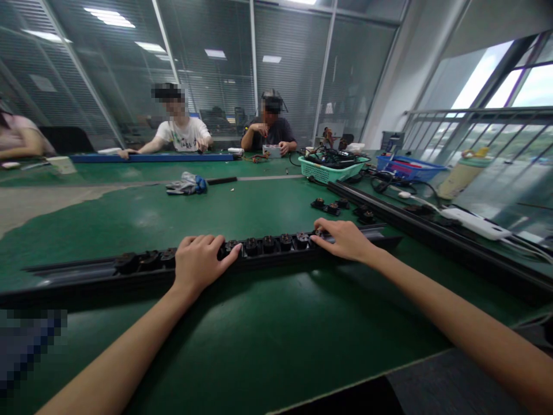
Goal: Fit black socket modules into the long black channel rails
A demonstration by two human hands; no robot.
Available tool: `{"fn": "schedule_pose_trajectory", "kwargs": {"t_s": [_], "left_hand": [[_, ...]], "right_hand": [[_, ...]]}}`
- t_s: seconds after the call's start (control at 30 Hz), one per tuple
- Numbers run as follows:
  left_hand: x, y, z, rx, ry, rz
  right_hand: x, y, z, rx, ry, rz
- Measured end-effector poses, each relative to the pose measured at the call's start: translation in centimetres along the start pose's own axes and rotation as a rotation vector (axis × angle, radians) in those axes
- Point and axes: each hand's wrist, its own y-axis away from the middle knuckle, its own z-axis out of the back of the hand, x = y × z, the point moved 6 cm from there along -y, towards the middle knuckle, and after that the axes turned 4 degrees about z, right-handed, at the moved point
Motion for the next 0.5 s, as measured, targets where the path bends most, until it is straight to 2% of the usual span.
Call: {"fn": "schedule_pose_trajectory", "kwargs": {"t_s": [0.17, 0.33, 0.5], "left_hand": [[-0.1, 0.0, 0.1, 0.013, 0.023, 0.004], [0.0, -0.1, 0.0, 0.021, 0.034, 0.008], [-0.1, -0.1, 0.0, 0.012, 0.013, -0.004]], "right_hand": [[0.2, 0.2, -0.9, -0.121, 0.049, -0.131], [0.2, 0.7, -1.2, -0.187, -0.007, -0.139], [-0.5, 1.0, -1.3, -0.193, -0.060, -0.121]]}}
